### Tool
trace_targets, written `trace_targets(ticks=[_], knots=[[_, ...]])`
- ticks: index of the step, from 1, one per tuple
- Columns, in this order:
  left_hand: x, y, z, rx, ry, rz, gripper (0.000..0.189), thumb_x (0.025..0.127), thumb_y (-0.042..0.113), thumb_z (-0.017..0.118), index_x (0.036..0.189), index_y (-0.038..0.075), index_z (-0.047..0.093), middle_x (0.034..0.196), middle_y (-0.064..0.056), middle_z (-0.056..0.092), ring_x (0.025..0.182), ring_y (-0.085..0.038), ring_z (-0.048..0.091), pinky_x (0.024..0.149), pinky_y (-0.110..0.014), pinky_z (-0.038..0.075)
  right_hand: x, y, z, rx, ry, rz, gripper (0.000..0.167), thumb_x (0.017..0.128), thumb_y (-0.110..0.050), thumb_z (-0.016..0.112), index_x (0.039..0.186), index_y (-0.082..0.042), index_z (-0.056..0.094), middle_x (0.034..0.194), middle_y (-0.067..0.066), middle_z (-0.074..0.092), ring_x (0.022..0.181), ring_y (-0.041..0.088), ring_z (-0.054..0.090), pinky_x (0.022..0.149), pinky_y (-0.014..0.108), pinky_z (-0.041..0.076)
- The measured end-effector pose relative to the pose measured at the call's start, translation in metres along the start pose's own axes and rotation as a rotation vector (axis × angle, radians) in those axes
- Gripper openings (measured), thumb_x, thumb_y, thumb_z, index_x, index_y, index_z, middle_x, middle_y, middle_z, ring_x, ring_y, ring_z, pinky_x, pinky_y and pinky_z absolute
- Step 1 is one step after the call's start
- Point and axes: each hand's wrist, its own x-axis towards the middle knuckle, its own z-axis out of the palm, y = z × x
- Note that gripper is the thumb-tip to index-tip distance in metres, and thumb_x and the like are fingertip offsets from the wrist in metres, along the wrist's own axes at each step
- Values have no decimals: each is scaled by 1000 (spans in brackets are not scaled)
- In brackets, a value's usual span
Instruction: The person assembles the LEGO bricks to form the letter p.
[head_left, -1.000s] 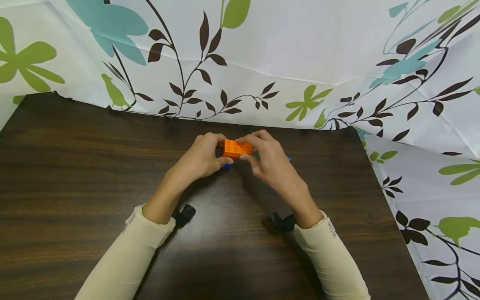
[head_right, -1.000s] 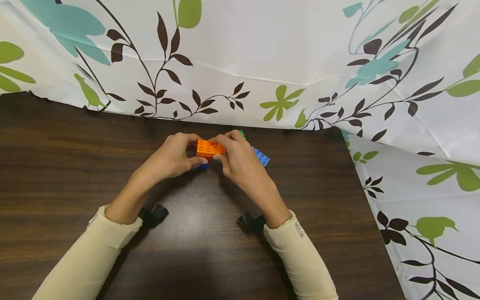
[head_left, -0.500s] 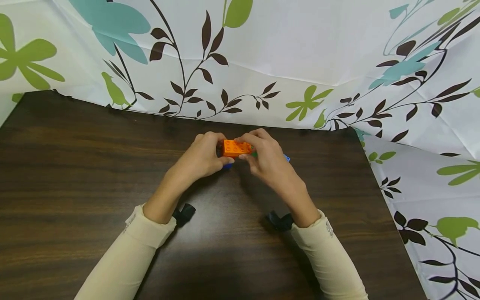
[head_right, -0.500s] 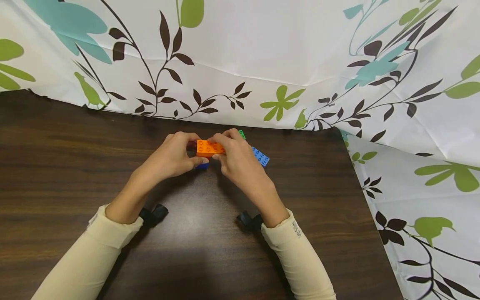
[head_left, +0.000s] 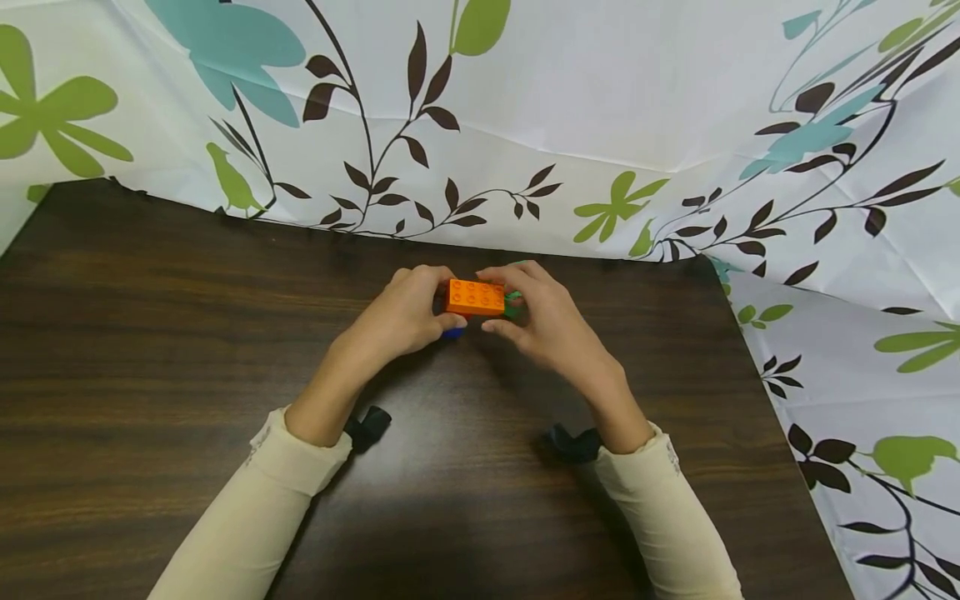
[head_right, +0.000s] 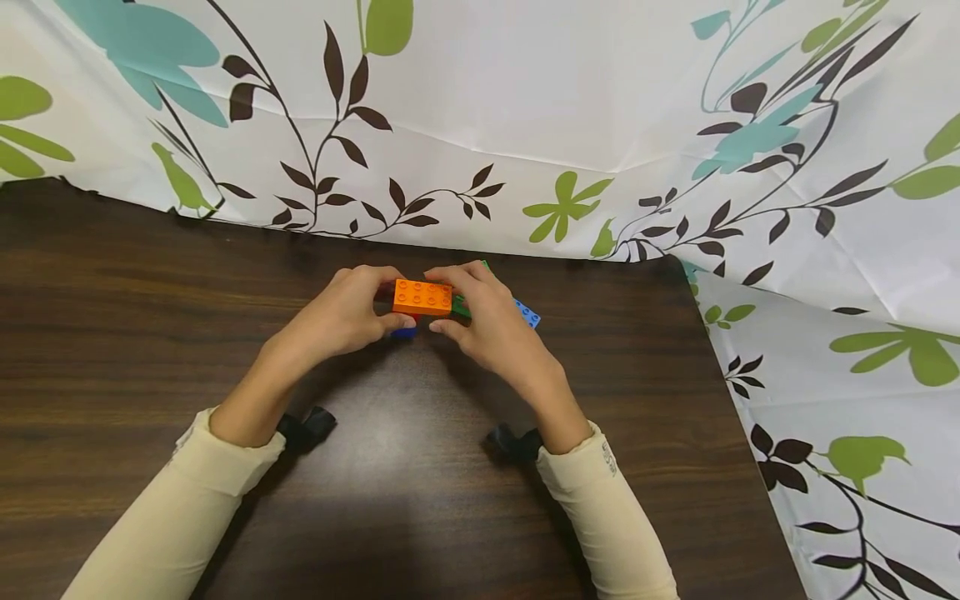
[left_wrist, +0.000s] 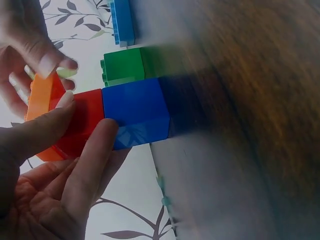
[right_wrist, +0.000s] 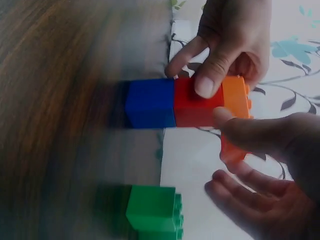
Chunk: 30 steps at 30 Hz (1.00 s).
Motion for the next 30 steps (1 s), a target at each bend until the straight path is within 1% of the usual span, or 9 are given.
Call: trace_targets(ticks=[2, 4, 8, 11, 15, 19, 21, 25, 30], knots=[[0, 0, 0, 7, -3, -1, 38, 94, 15, 85, 125, 1, 67, 120, -14, 74, 105, -32, 65, 102, -48, 56, -1, 4, -3, -8, -22, 27, 62, 89, -11, 89, 145, -8, 64, 136, 15, 62, 114, 36, 64, 102, 52, 59], [0, 0, 0, 10, -4, 0, 39, 94, 15, 85, 125, 1, 67, 120, -14, 74, 104, -32, 65, 101, -48, 57, -3, 8, -6, -22, -33, 56, 64, 89, -10, 89, 147, -7, 62, 139, 16, 61, 112, 37, 67, 100, 52, 60], [-1, -1, -2, 24, 4, 0, 41, 93, 14, 86, 126, 1, 67, 122, -15, 74, 105, -32, 65, 101, -49, 57, -3, 16, -9, -54, -22, 88, 59, 91, -9, 87, 145, -5, 63, 139, 18, 61, 110, 39, 70, 97, 51, 62], [-1, 0, -2, 27, 4, 4, 43, 93, 14, 86, 129, 1, 66, 125, -16, 73, 107, -32, 66, 103, -50, 57, -4, 21, -12, -79, 7, 103, 57, 91, -9, 87, 143, -4, 65, 137, 19, 63, 114, 38, 69, 99, 51, 61], [0, 1, 0, 29, 4, 9, 52, 92, 15, 87, 136, 2, 64, 134, -17, 71, 116, -34, 66, 110, -52, 54, -6, 27, -15, -95, 26, 124, 56, 91, -9, 87, 142, -3, 66, 135, 19, 65, 117, 38, 67, 100, 52, 60], [0, 1, 0, 42, 3, 8, 61, 89, 17, 90, 141, 3, 62, 138, -17, 70, 122, -35, 65, 114, -53, 52, -9, 33, -15, -102, 16, 153, 55, 92, -11, 87, 143, -4, 65, 137, 20, 64, 118, 39, 67, 102, 52, 59], [0, 1, 0, 39, 4, 14, 62, 88, 17, 91, 141, 4, 62, 138, -16, 70, 121, -35, 65, 113, -53, 53, -10, 38, -15, -104, 17, 164, 55, 92, -12, 87, 142, -4, 65, 138, 21, 64, 119, 39, 67, 103, 52, 59], [-3, 3, -3, 27, 26, 53, 58, 88, 18, 91, 138, 4, 65, 135, -15, 72, 117, -34, 64, 109, -51, 53, -12, 44, -14, -92, 28, 169, 53, 92, -13, 87, 140, -3, 66, 138, 23, 64, 120, 40, 67, 104, 53, 58], [-5, 6, -9, -18, 62, 102, 47, 90, 17, 90, 132, 7, 71, 126, -13, 76, 106, -31, 67, 95, -46, 56, -13, 52, -13, -98, 59, 166, 49, 93, -15, 87, 136, -2, 68, 134, 22, 67, 117, 39, 68, 103, 53, 57]])
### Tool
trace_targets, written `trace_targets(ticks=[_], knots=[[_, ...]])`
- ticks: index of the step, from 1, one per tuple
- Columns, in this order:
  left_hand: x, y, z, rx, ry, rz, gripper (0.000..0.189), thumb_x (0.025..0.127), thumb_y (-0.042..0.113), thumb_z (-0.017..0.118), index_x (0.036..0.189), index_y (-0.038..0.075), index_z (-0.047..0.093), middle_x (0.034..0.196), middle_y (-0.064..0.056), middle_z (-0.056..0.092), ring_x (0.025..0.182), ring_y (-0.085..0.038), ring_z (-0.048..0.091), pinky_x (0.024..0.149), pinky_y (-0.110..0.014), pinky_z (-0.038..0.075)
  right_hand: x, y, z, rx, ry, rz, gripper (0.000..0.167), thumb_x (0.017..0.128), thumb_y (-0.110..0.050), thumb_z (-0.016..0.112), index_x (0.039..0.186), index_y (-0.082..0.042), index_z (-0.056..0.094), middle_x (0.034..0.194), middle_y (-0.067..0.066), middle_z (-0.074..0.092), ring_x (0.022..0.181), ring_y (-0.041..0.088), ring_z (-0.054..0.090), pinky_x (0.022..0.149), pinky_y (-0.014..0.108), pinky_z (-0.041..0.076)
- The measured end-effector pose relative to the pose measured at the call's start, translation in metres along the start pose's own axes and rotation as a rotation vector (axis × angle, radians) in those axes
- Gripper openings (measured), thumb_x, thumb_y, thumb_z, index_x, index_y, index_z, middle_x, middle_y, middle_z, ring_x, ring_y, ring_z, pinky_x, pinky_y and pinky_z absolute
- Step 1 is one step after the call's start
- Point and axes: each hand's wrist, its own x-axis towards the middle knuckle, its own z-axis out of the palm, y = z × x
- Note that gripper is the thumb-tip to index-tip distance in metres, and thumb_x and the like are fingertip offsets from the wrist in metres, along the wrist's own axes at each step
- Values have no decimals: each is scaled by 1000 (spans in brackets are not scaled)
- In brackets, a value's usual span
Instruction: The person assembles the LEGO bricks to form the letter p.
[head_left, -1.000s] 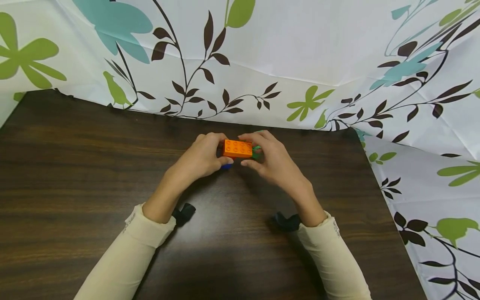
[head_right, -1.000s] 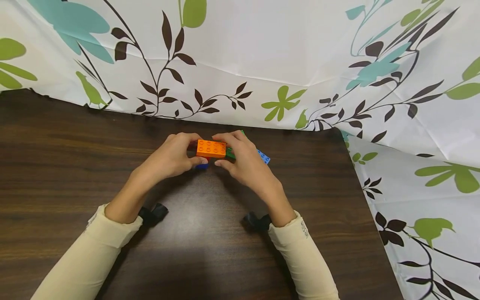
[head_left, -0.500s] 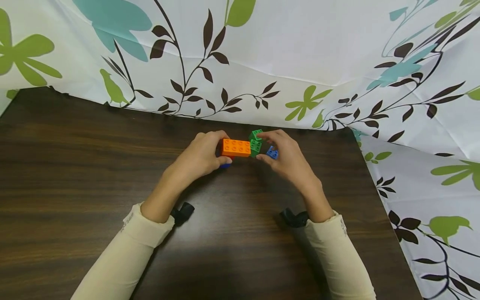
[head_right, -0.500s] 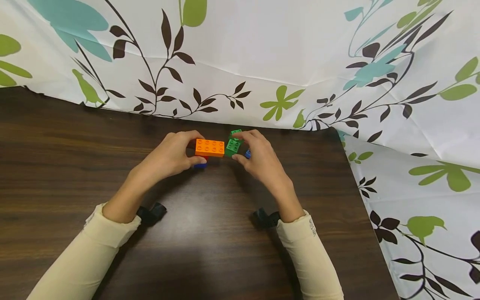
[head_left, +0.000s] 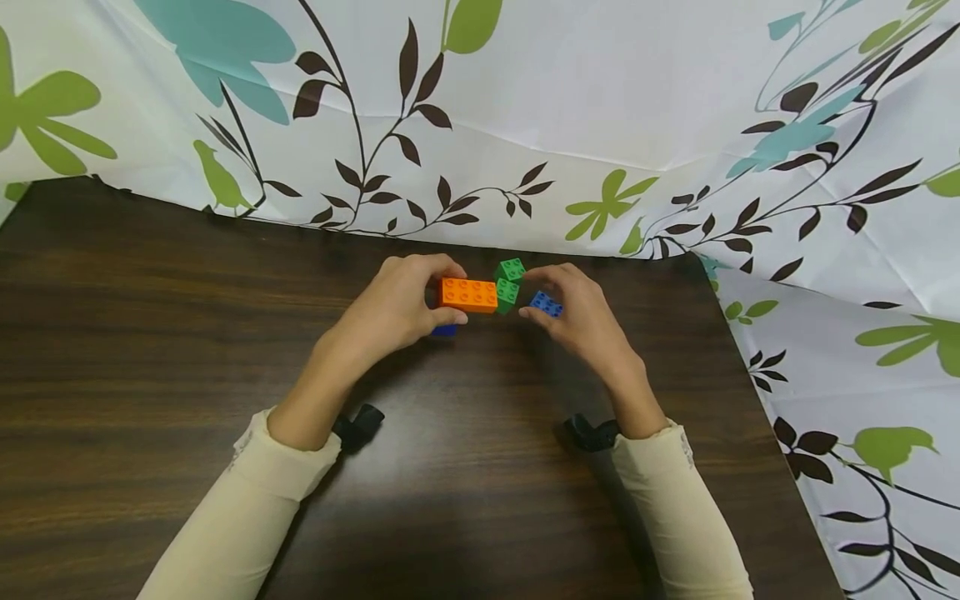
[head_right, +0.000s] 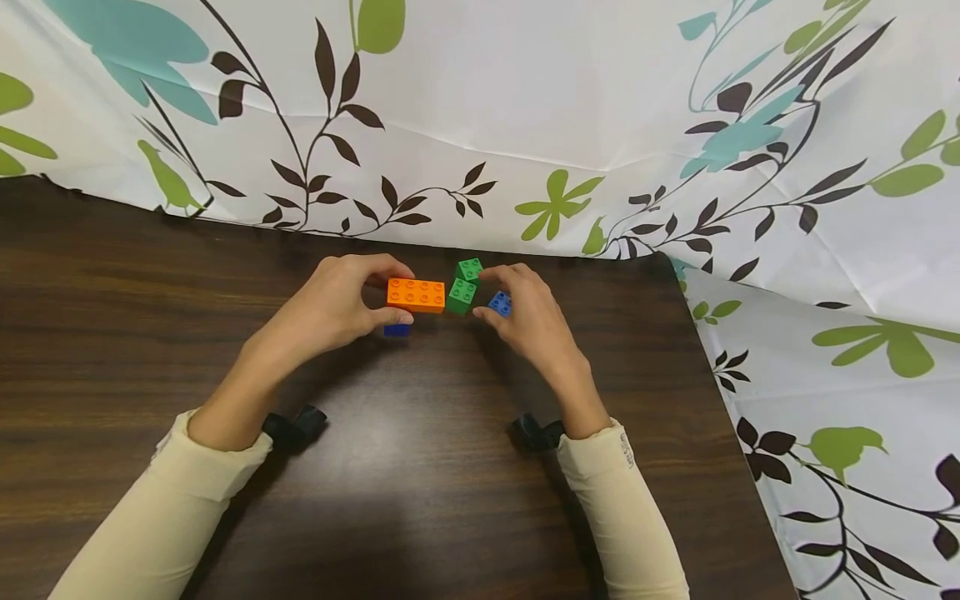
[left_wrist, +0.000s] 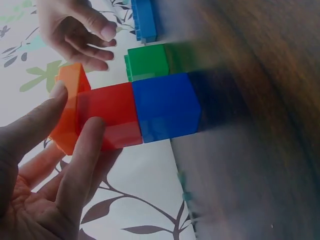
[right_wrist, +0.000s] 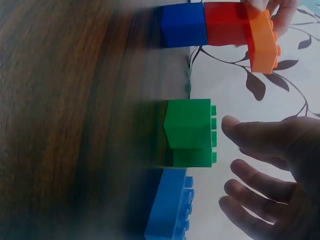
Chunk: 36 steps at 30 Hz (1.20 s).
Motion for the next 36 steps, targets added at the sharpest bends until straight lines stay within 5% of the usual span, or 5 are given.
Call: trace_targets(ticks=[18, 36], knots=[[1, 0, 0, -52, 47, 1, 37, 91, 15, 89, 123, 3, 75, 116, -14, 79, 103, -30, 68, 91, -42, 56, 9, 11, 24, 75, 51, 36, 48, 91, -25, 89, 130, -3, 71, 130, 17, 74, 119, 35, 68, 106, 52, 56], [2, 0, 1, -103, 58, -38, 37, 89, 13, 90, 121, 3, 75, 111, -13, 77, 100, -29, 68, 87, -40, 58, 11, 12, 35, 114, 94, 40, 38, 92, -20, 88, 121, -2, 73, 122, 16, 74, 110, 32, 72, 92, 49, 60]])
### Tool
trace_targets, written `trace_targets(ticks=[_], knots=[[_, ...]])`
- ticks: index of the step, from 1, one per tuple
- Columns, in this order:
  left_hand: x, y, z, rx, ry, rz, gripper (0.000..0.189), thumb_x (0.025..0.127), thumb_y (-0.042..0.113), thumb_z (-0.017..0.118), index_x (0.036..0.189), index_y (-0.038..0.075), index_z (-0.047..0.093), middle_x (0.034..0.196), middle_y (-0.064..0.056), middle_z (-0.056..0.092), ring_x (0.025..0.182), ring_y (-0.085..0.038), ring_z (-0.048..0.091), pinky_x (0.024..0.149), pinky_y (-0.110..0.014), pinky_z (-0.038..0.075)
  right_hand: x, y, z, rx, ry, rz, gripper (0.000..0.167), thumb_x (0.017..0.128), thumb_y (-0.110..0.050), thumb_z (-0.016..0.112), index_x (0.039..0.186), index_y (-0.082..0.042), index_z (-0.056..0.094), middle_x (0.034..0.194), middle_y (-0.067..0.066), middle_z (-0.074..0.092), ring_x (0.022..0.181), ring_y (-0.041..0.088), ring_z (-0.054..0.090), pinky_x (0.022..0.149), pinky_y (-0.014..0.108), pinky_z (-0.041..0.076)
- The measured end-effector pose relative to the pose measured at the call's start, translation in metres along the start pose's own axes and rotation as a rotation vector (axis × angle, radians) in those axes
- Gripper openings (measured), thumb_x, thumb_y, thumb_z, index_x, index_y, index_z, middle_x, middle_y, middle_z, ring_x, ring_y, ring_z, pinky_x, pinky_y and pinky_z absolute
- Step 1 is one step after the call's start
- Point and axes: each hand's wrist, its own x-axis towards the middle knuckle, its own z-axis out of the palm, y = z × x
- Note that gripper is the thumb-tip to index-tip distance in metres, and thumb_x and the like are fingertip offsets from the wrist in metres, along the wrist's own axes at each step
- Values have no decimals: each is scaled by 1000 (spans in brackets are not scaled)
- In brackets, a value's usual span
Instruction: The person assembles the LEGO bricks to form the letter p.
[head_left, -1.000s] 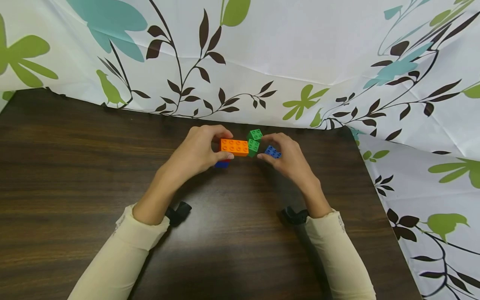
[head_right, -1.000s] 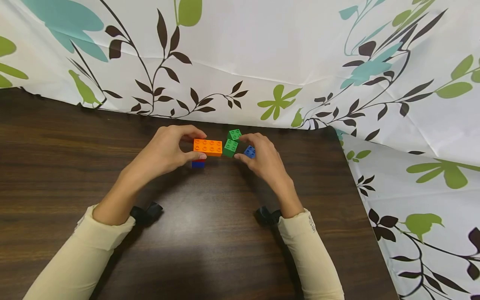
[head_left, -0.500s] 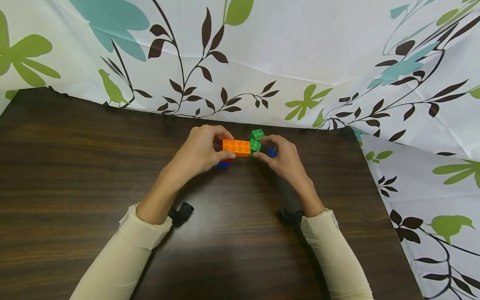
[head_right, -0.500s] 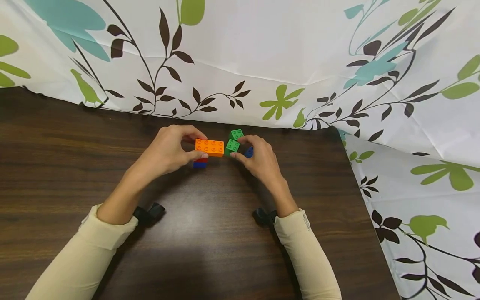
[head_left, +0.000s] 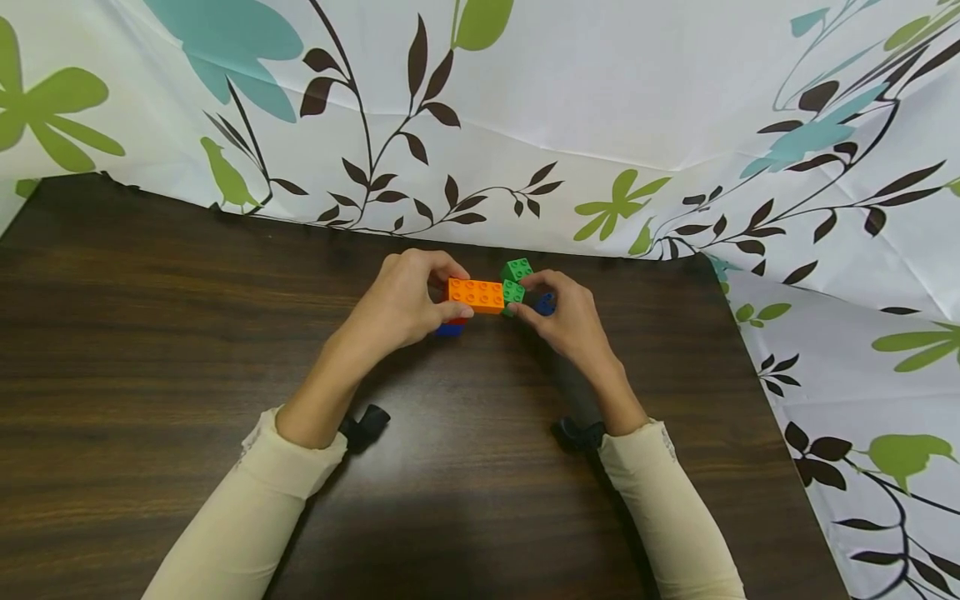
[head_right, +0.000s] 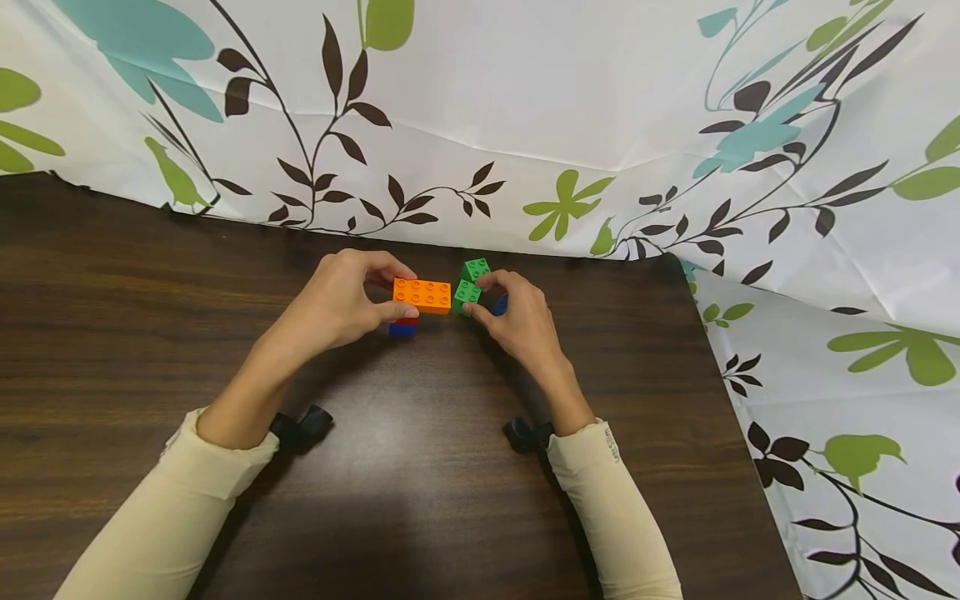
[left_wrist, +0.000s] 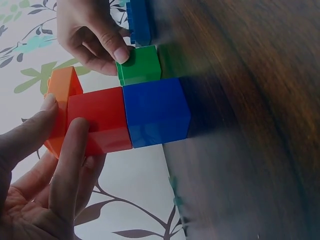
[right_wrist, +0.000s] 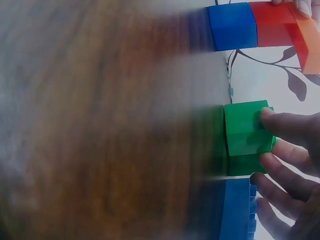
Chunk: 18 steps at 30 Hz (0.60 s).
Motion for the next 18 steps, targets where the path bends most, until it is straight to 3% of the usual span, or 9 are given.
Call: trace_targets(ticks=[18], knots=[[0, -1, 0, 2, -5, -19, 37, 90, 17, 90, 122, 4, 75, 111, -12, 76, 101, -31, 67, 87, -39, 57, -3, -7, -7, 39, 39, 0, 36, 92, -21, 88, 120, -3, 74, 118, 16, 76, 102, 33, 71, 85, 50, 60]])
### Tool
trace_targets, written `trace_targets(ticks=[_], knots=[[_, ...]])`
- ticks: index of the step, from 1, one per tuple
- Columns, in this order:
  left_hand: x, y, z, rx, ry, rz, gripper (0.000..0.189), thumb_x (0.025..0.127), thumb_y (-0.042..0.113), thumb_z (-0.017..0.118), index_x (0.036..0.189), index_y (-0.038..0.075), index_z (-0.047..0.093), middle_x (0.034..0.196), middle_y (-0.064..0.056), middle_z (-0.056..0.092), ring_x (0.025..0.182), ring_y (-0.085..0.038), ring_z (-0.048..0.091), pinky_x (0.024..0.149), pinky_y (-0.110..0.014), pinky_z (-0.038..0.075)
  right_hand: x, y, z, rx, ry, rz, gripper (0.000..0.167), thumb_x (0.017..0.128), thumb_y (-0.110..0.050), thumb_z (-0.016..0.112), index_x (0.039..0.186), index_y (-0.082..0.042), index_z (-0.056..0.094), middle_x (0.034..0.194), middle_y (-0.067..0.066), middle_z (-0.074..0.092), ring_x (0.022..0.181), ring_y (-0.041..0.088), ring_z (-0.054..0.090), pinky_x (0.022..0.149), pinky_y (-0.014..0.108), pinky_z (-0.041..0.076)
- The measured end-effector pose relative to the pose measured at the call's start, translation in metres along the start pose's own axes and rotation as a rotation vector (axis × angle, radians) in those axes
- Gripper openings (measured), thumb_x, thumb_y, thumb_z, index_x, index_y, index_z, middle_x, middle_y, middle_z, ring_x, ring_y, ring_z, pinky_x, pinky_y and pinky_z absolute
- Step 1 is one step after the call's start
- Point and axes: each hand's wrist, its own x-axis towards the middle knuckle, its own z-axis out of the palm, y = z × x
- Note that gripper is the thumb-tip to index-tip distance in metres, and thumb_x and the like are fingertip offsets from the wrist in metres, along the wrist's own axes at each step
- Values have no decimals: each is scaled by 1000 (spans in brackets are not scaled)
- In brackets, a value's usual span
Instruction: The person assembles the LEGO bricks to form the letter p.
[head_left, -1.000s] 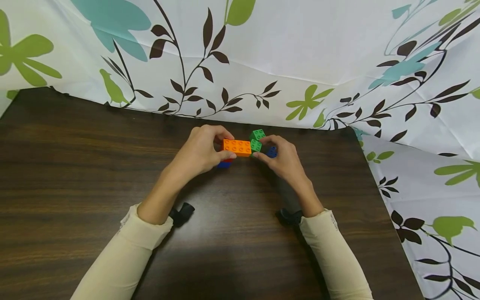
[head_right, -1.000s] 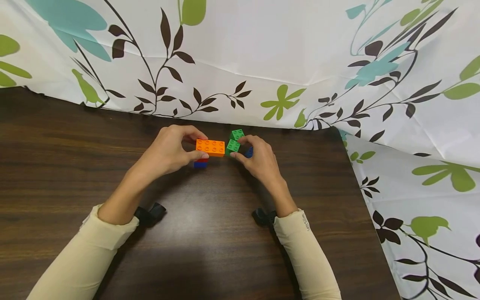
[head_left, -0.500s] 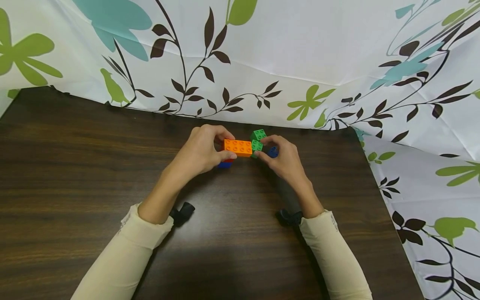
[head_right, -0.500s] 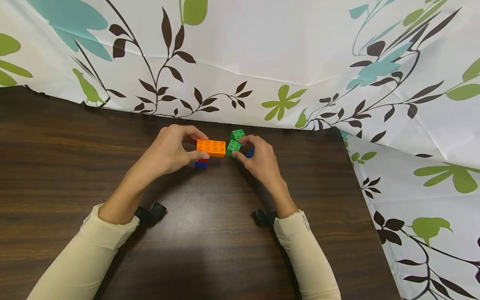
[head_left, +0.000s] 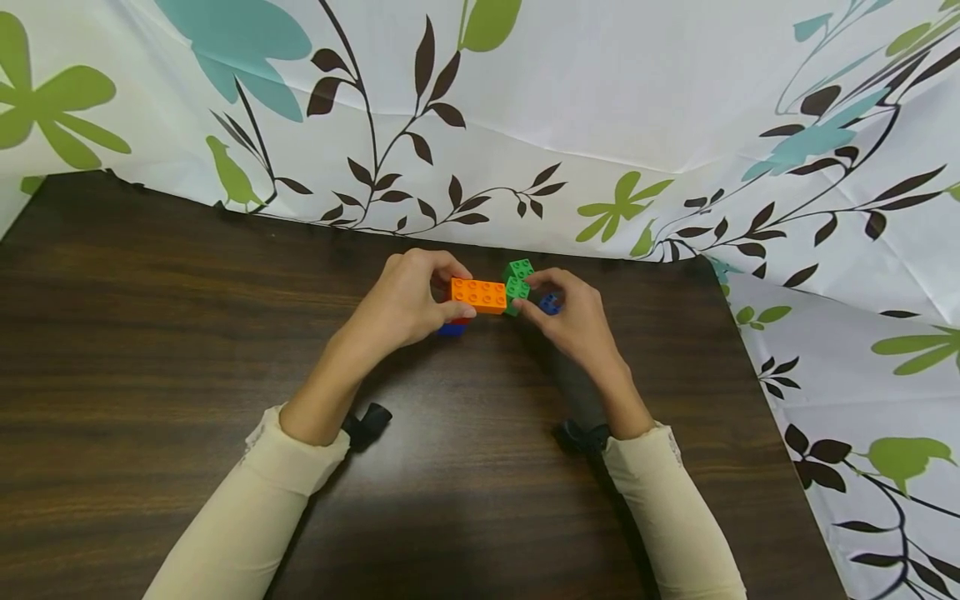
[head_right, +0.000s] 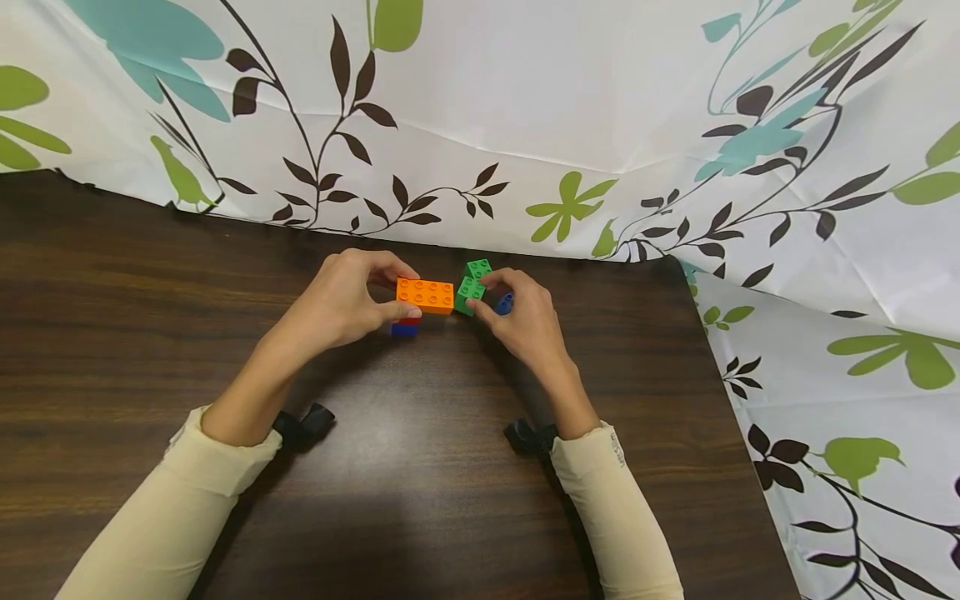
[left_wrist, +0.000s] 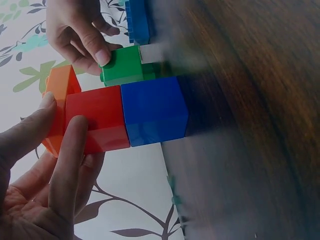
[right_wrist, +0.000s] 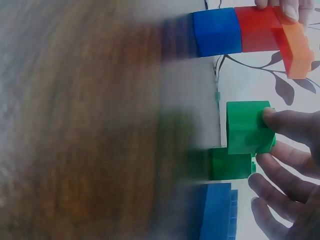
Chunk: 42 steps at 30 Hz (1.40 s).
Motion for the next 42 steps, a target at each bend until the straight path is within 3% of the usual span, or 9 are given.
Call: trace_targets(ticks=[15, 25, 35, 42], knots=[[0, 0, 0, 3, 5, 0, 36, 90, 17, 89, 121, 4, 75, 108, -12, 76, 94, -27, 66, 84, -38, 57, 0, -7, -10, -2, 3, 8, 36, 94, -23, 86, 121, -3, 73, 118, 15, 75, 105, 33, 71, 88, 51, 62], [0, 0, 1, -5, 3, -3, 36, 90, 17, 90, 120, 4, 75, 108, -12, 76, 98, -31, 67, 85, -38, 56, 0, -15, -21, 50, 45, -5, 35, 94, -24, 85, 122, -5, 75, 115, 13, 77, 103, 29, 73, 89, 55, 61], [0, -1, 1, -9, 5, 0, 35, 89, 17, 90, 118, 3, 75, 108, -12, 75, 97, -30, 66, 84, -37, 54, 1, -25, -37, 36, 99, -58, 34, 96, -22, 83, 124, -7, 75, 116, 12, 77, 100, 25, 73, 82, 28, 56], [0, -1, 0, -14, 6, -4, 35, 89, 16, 90, 118, 3, 75, 109, -12, 75, 96, -29, 65, 83, -37, 54, 1, -34, -42, 49, 108, -94, 33, 96, -21, 82, 125, -6, 75, 115, 13, 77, 95, 22, 71, 79, 18, 53]])
